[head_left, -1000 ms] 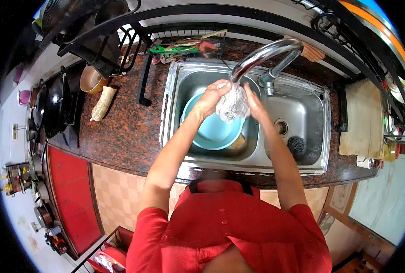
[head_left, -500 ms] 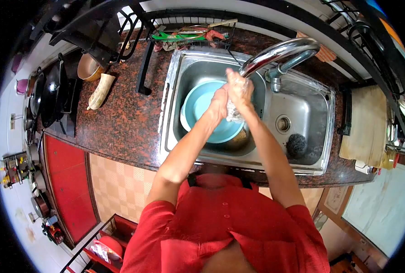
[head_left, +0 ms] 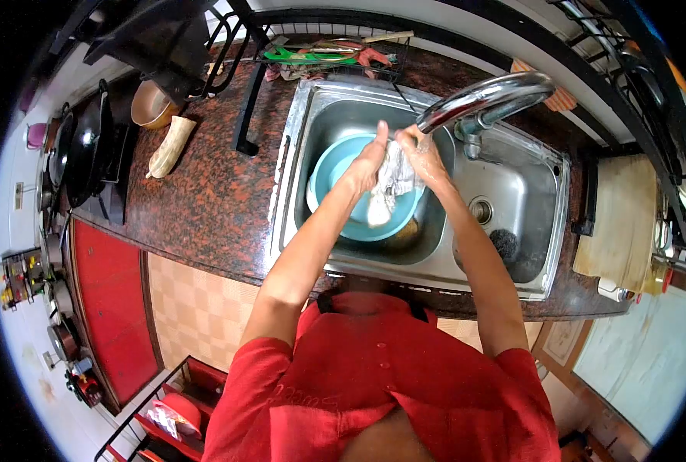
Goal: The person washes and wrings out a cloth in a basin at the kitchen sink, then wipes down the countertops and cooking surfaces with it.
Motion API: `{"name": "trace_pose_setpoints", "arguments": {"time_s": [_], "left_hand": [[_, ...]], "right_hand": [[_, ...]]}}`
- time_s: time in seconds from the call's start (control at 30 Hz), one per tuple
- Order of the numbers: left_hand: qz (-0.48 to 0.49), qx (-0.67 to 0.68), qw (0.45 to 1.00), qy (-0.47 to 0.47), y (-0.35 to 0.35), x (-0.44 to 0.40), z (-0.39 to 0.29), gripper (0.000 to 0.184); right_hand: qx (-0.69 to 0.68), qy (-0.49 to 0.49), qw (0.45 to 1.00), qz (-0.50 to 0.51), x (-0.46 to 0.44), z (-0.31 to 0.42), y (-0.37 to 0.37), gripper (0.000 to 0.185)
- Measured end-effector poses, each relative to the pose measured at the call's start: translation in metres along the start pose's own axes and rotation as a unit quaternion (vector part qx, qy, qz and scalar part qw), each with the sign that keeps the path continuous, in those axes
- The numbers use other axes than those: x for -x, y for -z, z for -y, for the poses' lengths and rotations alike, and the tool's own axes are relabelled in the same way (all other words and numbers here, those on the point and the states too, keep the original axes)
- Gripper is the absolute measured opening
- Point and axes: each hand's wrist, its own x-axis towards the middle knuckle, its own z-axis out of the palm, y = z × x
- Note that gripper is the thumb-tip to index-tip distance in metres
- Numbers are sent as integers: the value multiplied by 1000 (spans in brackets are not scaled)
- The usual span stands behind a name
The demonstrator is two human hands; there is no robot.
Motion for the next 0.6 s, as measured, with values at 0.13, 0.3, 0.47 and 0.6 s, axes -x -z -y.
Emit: {"name": "trace_pose_setpoints", "arguments": {"time_s": [0.13,0.3,0.47,0.6], "left_hand": [[113,132,984,31,8,-21,5,79],[-64,-3,993,-95,32,-29,39,77],[184,312,930,66,-5,-8,45,76],[272,353,892,77,-2,-6,34,58]], "right_hand": [[-18,-10,989,145,-2,0,11,30],[-61,-84,994,44,-10,-7,10,25],[0,-5,1000,-5,10,12,-13,27],[61,84,994,-27,51,42,-27,29]]}}
